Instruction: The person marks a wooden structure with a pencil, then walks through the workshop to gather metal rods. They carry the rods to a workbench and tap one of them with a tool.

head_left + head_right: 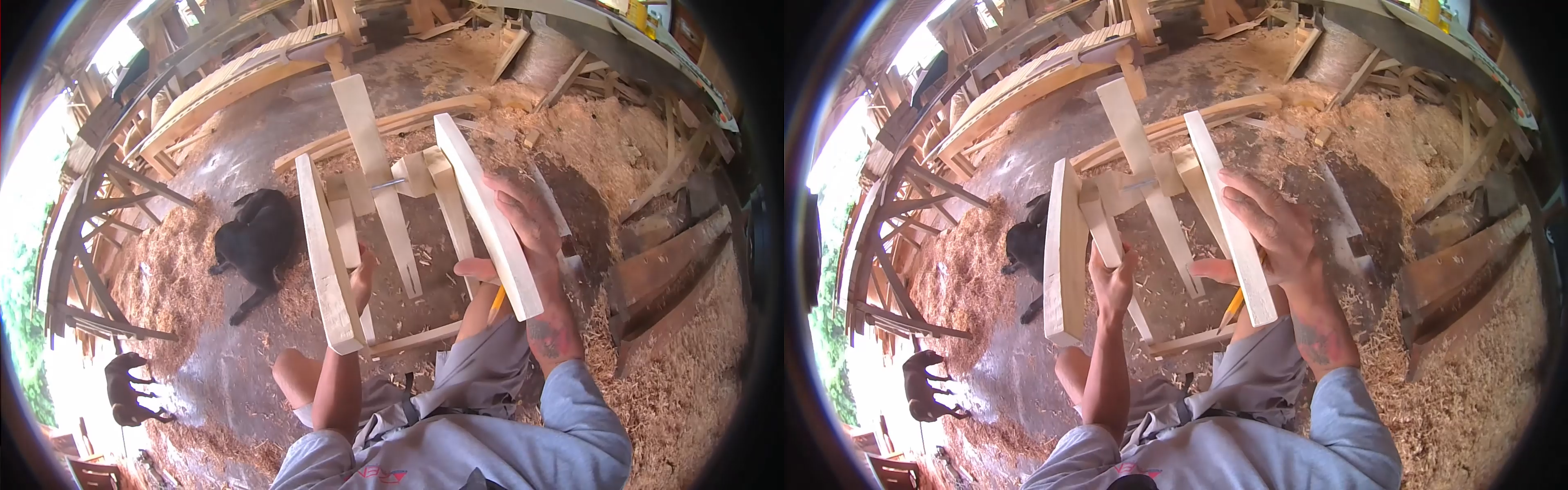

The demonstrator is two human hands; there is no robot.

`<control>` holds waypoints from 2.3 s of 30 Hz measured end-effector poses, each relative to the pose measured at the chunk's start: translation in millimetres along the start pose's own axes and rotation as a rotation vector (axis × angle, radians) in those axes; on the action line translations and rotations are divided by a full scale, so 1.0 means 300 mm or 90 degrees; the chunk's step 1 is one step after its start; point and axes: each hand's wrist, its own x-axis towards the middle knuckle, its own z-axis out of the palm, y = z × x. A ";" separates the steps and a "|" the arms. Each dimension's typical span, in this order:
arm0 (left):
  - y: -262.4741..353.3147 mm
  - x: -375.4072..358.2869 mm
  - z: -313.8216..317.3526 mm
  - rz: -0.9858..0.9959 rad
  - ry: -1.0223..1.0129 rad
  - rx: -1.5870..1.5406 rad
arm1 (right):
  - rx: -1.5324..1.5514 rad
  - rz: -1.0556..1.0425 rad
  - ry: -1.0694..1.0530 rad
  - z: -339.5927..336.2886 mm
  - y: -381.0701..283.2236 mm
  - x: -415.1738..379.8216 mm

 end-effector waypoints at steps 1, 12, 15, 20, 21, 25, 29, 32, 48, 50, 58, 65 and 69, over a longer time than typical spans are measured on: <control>-0.016 0.002 -0.004 0.022 0.010 0.017 | -0.009 -0.001 0.006 0.007 0.001 -0.001; 0.209 0.313 -0.107 -0.126 -0.142 -0.505 | -0.066 0.101 -0.015 0.061 0.054 0.056; 0.329 0.294 -0.073 -0.213 -0.068 -0.412 | 0.002 0.078 0.015 0.067 0.051 0.038; 0.285 0.322 -0.075 -0.141 -0.102 -0.418 | 0.058 0.051 0.011 0.069 0.054 0.017; 0.277 0.330 -0.079 -0.096 -0.102 -0.396 | 0.061 0.049 0.011 0.072 0.056 0.021; 0.271 0.337 -0.084 -0.065 -0.105 -0.357 | 0.058 0.061 0.013 0.075 0.051 0.020; 0.290 0.331 -0.083 -0.058 -0.092 -0.335 | 0.037 0.060 0.007 0.071 0.053 0.019; 0.280 0.338 -0.092 -0.054 -0.122 -0.370 | 0.046 0.046 0.014 0.077 0.058 0.020; 0.411 0.245 -0.069 -0.143 -0.065 -0.319 | -0.022 0.177 -0.045 0.024 0.020 0.017; 0.461 0.217 -0.069 -0.129 -0.069 -0.360 | 0.010 0.127 -0.005 0.018 0.033 -0.002; 0.537 0.116 -0.069 -0.115 -0.066 -0.304 | -0.010 0.132 -0.053 0.000 0.037 -0.040; 0.540 0.111 -0.063 -0.098 -0.047 -0.288 | 0.169 0.434 -0.115 0.099 0.041 -0.086; 0.395 0.137 -0.070 0.079 -0.035 -0.261 | 0.281 0.633 -0.170 0.133 0.038 -0.117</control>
